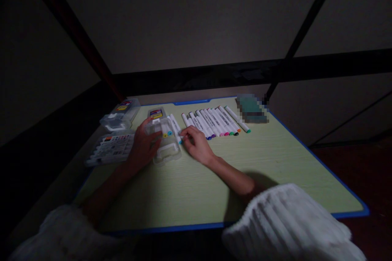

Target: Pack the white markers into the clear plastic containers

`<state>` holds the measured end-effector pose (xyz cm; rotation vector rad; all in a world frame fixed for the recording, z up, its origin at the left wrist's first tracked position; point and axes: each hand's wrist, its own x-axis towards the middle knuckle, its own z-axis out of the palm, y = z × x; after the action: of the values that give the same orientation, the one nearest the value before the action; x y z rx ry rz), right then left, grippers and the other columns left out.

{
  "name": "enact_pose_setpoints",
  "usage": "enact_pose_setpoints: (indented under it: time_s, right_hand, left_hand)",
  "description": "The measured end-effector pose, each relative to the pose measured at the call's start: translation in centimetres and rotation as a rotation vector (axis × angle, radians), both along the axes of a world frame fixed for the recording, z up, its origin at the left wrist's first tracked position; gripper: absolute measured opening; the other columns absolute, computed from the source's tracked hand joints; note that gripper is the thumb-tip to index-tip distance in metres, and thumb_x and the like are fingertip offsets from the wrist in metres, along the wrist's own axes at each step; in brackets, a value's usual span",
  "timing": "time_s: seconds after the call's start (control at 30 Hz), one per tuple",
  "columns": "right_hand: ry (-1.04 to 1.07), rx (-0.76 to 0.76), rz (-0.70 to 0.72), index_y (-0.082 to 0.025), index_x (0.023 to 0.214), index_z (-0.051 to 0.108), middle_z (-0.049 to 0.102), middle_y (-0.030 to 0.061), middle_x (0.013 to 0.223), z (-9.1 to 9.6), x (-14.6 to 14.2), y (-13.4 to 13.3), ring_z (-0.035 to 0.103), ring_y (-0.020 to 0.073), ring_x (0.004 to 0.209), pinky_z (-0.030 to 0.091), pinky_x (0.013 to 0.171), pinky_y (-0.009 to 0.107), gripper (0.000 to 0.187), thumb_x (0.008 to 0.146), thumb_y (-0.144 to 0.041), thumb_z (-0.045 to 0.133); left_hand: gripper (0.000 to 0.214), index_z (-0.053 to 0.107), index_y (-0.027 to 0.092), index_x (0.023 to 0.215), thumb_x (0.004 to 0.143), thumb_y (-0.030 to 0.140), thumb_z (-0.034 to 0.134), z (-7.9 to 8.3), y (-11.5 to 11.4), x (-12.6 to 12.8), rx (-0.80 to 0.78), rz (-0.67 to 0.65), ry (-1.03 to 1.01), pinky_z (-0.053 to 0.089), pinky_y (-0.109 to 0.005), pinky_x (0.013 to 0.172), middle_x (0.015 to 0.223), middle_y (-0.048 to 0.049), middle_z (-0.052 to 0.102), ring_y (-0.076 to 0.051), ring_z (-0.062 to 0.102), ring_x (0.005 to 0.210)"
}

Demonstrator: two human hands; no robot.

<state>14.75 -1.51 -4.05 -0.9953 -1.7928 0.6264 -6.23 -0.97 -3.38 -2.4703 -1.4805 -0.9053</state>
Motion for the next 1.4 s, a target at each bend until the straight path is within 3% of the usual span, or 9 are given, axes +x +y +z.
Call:
enact_pose_setpoints:
  time_s: [0.13, 0.33, 0.47, 0.6, 0.87, 1.13, 1.4]
  right_hand:
    - [0.005, 0.013, -0.117, -0.017, 0.077, 0.056, 0.056, 0.0019, 0.076, 0.5, 1.7, 1.3, 0.051, 0.0130, 0.066, 0.039, 0.059, 0.025, 0.013, 0.074, -0.012, 0.044]
    - [-0.288, 0.010, -0.276, -0.017, 0.068, 0.058, 0.056, 0.0024, 0.069, 1.1, 4.9, 2.7, 0.047, 0.0133, 0.060, 0.035, 0.058, 0.026, 0.012, 0.070, -0.011, 0.048]
    - [-0.523, -0.012, -0.289, -0.016, 0.065, 0.060, 0.057, 0.0044, 0.068, 1.2, 6.8, 2.9, 0.049, 0.0151, 0.063, 0.034, 0.059, 0.026, 0.010, 0.068, -0.011, 0.052]
    - [-0.602, -0.027, -0.248, -0.015, 0.067, 0.063, 0.058, 0.0041, 0.066, 1.8, 7.8, 2.6, 0.049, 0.0144, 0.060, 0.034, 0.057, 0.025, 0.010, 0.070, -0.013, 0.053]
    - [-0.632, -0.007, -0.145, -0.016, 0.069, 0.063, 0.057, 0.0038, 0.067, 1.9, 6.5, 1.6, 0.049, 0.0144, 0.059, 0.033, 0.056, 0.026, 0.006, 0.071, -0.018, 0.058]
    - [-0.810, 0.048, -0.220, -0.016, 0.075, 0.058, 0.059, 0.0061, 0.080, 2.5, 5.0, 0.3, 0.053, 0.0187, 0.073, 0.030, 0.063, 0.030, 0.015, 0.076, -0.032, 0.058]
    - [-0.895, 0.091, -0.223, -0.016, 0.078, 0.057, 0.057, 0.0074, 0.085, 1.8, 4.4, 0.0, 0.053, 0.0205, 0.081, 0.030, 0.067, 0.030, 0.020, 0.078, -0.035, 0.054]
  left_hand:
    - [0.024, 0.065, 0.015, 0.094, 0.081, 0.025, 0.048, 0.1, -0.1, 0.1, -0.008, -0.005, 0.011, 0.024, -0.054, 0.105, 0.143, -0.0118, 0.024, -0.034, 0.026, 0.130]
    - [0.023, 0.064, 0.017, 0.093, 0.081, 0.027, 0.047, 0.1, -0.2, -0.1, -0.028, -0.002, -0.017, 0.024, -0.056, 0.105, 0.144, -0.0091, 0.026, -0.033, 0.027, 0.130]
    - [0.024, 0.064, 0.019, 0.095, 0.081, 0.027, 0.045, 0.0, -0.1, -0.3, -0.030, 0.002, 0.001, 0.025, -0.054, 0.106, 0.144, -0.0071, 0.026, -0.031, 0.026, 0.131]
    - [0.025, 0.064, 0.018, 0.095, 0.082, 0.028, 0.045, -0.2, 0.1, -0.4, -0.010, -0.005, 0.005, 0.026, -0.051, 0.106, 0.144, -0.0072, 0.026, -0.030, 0.026, 0.131]
    - [0.025, 0.065, 0.017, 0.095, 0.081, 0.026, 0.046, -0.4, 0.3, -0.5, -0.004, -0.008, -0.004, 0.027, -0.048, 0.106, 0.144, -0.0074, 0.024, -0.030, 0.028, 0.130]
    - [0.026, 0.065, 0.016, 0.095, 0.081, 0.026, 0.046, -0.8, 0.6, -0.6, 0.044, -0.051, -0.030, 0.028, -0.050, 0.105, 0.145, -0.0084, 0.023, -0.033, 0.030, 0.128]
    - [0.023, 0.064, 0.018, 0.095, 0.080, 0.027, 0.049, -0.9, 0.8, -0.8, 0.043, -0.055, -0.049, 0.027, -0.049, 0.106, 0.145, -0.0044, 0.024, -0.030, 0.027, 0.130]
